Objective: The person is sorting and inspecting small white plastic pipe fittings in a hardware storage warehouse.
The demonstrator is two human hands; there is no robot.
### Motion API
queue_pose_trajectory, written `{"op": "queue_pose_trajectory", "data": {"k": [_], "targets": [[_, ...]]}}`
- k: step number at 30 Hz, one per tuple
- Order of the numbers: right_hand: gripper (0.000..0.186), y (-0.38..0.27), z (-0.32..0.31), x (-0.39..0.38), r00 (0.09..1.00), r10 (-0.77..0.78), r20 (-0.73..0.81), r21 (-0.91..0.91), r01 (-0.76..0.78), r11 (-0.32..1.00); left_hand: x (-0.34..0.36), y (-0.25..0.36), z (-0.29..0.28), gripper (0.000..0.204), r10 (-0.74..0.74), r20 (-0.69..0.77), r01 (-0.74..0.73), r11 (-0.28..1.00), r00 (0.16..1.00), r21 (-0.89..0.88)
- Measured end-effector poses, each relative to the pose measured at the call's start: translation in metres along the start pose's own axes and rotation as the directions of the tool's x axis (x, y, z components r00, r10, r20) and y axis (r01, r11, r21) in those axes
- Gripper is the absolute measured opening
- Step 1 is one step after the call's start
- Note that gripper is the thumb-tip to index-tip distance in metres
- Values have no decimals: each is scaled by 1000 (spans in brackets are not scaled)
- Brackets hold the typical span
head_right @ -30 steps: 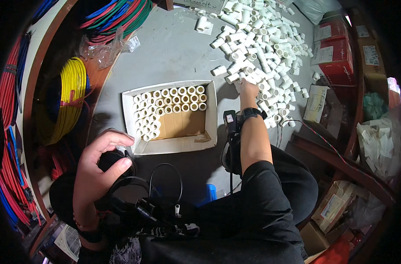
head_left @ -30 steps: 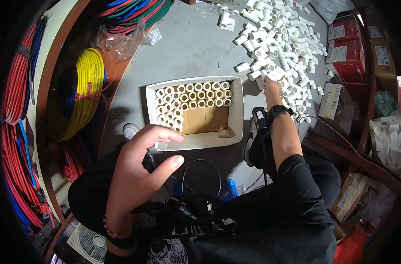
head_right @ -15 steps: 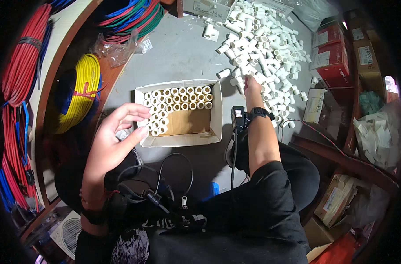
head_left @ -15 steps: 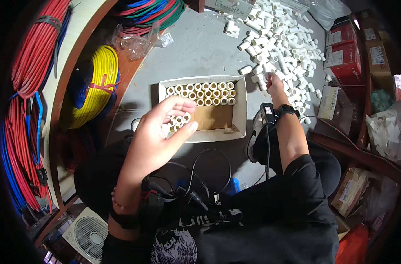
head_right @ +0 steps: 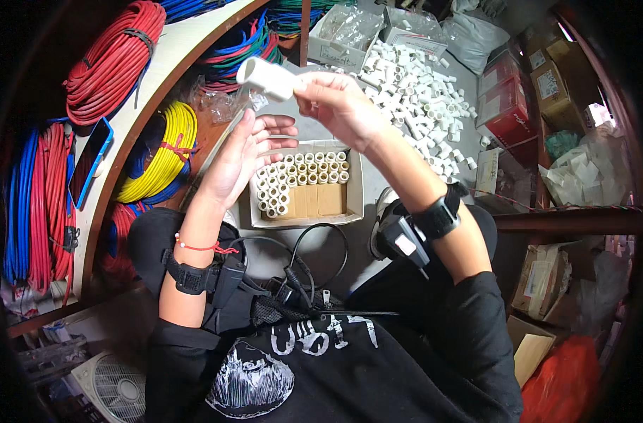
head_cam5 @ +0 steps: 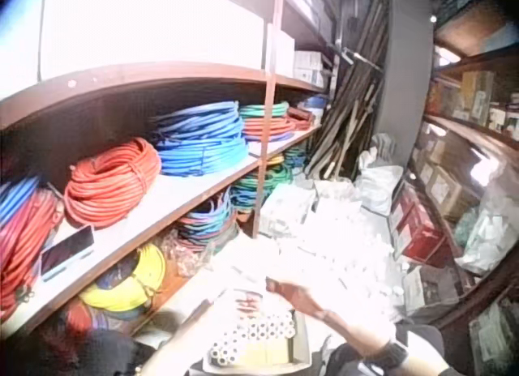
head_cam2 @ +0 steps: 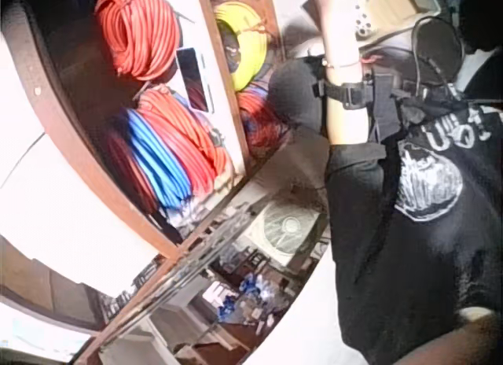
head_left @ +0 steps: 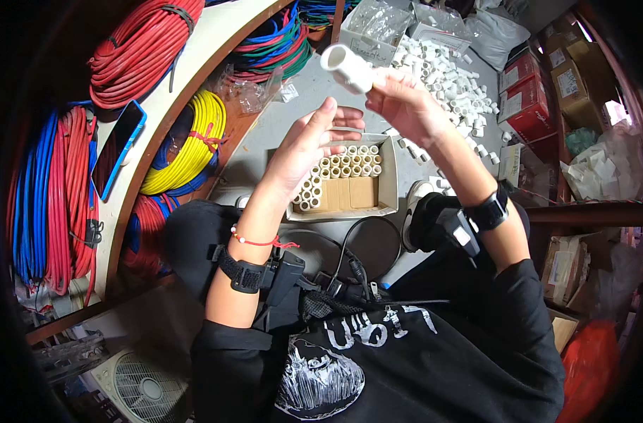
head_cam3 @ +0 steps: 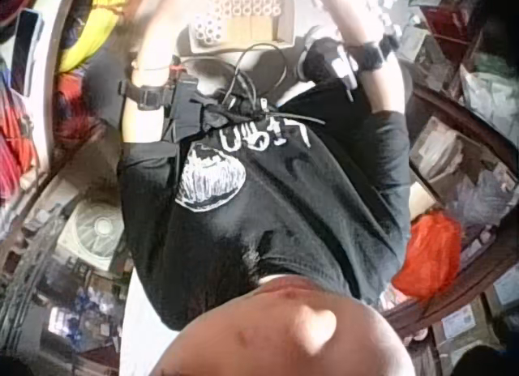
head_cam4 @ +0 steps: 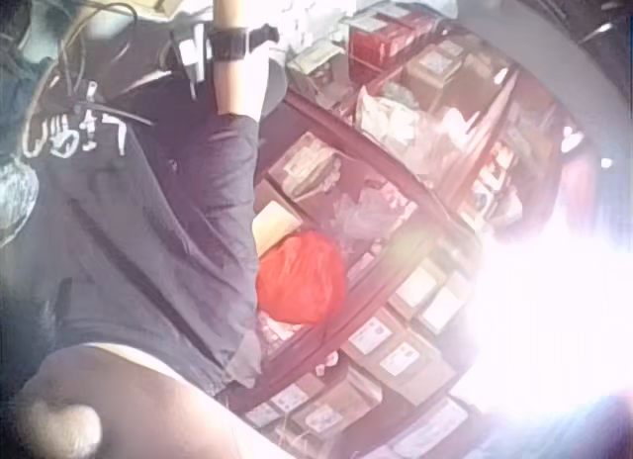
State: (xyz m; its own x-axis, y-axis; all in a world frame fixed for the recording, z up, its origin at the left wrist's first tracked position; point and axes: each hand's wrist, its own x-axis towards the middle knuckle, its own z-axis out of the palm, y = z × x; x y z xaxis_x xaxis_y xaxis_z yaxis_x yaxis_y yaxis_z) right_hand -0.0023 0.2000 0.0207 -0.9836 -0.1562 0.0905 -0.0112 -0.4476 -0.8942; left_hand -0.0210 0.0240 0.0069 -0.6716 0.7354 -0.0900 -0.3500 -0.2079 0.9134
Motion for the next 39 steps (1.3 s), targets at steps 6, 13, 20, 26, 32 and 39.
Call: {"op": "queue_pose_trajectory", "data": {"k": [6, 13, 20, 26, 32, 39], "targets": [[14, 6, 25, -42, 999, 43, -31, 25, -42, 999, -19, 9, -1, 59, 114, 68, -115, 993, 991, 14], [15, 19, 10, -43, 996, 84, -32, 46, -82, 996, -20, 9, -4, 51, -2, 50, -3, 996, 999, 89], [16, 22, 12, -40, 992, 125, 3, 56, -125, 991, -16, 5, -8, 46, 18, 71, -20, 1000, 997, 21], [26, 8, 15, -38, 991, 136, 15, -339, -123, 933, -15, 13, -8, 44, 99, 67, -108, 980, 993, 164], [37, 5, 21, -43, 998, 12, -57, -468, -38, 883, -16, 14, -6, 45, 95, 85, -112, 968, 992, 224], [41, 7, 22, -44, 994, -26, -108, -562, -39, 826, -13, 12, -8, 49, 128, 109, -154, 945, 986, 289]]}}
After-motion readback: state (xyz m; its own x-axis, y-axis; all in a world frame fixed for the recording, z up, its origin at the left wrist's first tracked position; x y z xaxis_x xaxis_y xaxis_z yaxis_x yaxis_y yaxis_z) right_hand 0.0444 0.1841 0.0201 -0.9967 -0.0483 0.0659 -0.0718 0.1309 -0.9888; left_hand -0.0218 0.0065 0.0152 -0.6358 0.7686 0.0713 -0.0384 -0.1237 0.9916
